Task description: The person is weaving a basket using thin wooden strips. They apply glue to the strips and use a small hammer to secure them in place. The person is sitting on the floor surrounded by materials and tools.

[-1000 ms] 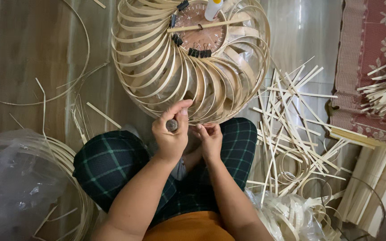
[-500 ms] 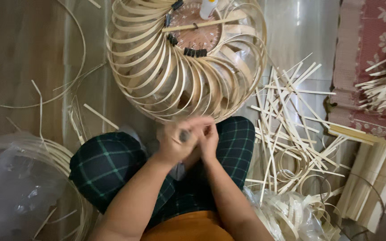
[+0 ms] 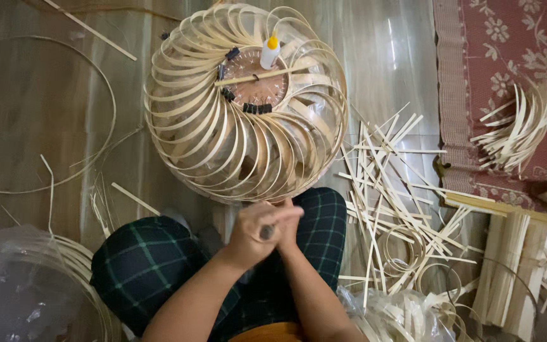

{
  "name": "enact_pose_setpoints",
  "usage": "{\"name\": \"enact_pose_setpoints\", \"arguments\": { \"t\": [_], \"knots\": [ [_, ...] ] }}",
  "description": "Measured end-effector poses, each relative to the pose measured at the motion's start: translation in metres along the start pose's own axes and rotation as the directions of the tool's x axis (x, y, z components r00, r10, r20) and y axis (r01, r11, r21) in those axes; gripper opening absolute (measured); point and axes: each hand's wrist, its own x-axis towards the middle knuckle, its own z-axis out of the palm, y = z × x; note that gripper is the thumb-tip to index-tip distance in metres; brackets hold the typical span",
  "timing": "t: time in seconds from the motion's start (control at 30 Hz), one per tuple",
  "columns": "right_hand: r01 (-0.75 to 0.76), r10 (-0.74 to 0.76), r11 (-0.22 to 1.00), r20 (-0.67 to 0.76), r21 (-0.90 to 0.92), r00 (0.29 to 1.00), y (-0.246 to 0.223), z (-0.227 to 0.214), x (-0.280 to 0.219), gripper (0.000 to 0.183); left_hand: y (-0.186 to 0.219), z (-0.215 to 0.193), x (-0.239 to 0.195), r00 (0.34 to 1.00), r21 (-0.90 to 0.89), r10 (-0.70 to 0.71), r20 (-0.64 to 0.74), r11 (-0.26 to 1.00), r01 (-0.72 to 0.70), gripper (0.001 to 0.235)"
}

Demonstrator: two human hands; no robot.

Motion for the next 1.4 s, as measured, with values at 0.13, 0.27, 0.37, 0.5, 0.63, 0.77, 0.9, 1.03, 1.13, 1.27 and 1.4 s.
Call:
{"name": "enact_pose_setpoints", "arguments": {
  "t": [0.13,0.27,0.37,0.5,0.63,0.77,0.9,1.03,1.13,1.27,1.4],
  "knots": [
    [-0.136,0.129,0.984,-0.060,-0.115,0.990,-0.005,0.001,-0.006,0.017,-0.006,-0.003,-0.003,0.960,0.090,-0.042,-0.279,0.994,0.069,0.016],
    [-0.231,0.230,0.973,-0.068,0.000,0.971,-0.023,0.005,-0.005,0.020,-0.007,-0.004,-0.008,0.929,0.080,-0.079,-0.361,0.990,0.116,0.015],
    [-0.294,0.290,0.954,-0.075,-0.054,0.954,-0.036,0.006,0.000,0.023,-0.007,-0.006,-0.009,0.918,-0.010,-0.240,-0.317,0.968,0.249,0.017],
    [-0.255,0.253,0.967,-0.063,-0.029,0.966,-0.049,0.009,0.001,0.022,-0.010,-0.010,-0.008,0.871,-0.005,-0.260,-0.417,0.959,0.284,0.016],
    [-0.264,0.255,0.955,-0.080,-0.137,0.964,-0.062,0.010,-0.003,0.025,-0.013,-0.010,-0.013,0.872,-0.028,-0.262,-0.413,0.961,0.276,0.017],
    [-0.171,0.161,0.976,-0.079,-0.133,0.984,-0.074,0.011,-0.004,0.030,-0.015,-0.010,-0.014,0.885,-0.010,-0.250,-0.392,0.963,0.268,0.018],
    [-0.271,0.254,0.947,-0.114,-0.173,0.961,-0.070,0.011,-0.003,0.028,-0.015,-0.010,-0.013,0.880,-0.014,-0.261,-0.397,0.960,0.279,0.017],
    [-0.222,0.213,0.966,-0.078,-0.131,0.974,-0.052,0.006,-0.003,0.022,-0.016,-0.008,-0.013,0.887,0.035,-0.235,-0.398,0.962,0.271,0.017],
    [-0.219,0.214,0.970,-0.063,-0.101,0.975,-0.040,0.006,-0.003,0.024,-0.014,-0.007,-0.009,0.898,0.034,-0.232,-0.374,0.964,0.264,0.016],
    [-0.231,0.222,0.953,-0.067,-0.197,0.973,-0.027,0.010,-0.003,0.025,-0.009,-0.007,-0.002,0.975,0.001,-0.101,-0.200,0.995,0.104,0.018],
    [-0.266,0.255,0.943,0.080,0.199,0.964,-0.021,0.006,-0.010,0.028,-0.007,0.000,-0.003,0.979,0.002,0.044,0.199,0.999,-0.046,0.026]
  ]
}}
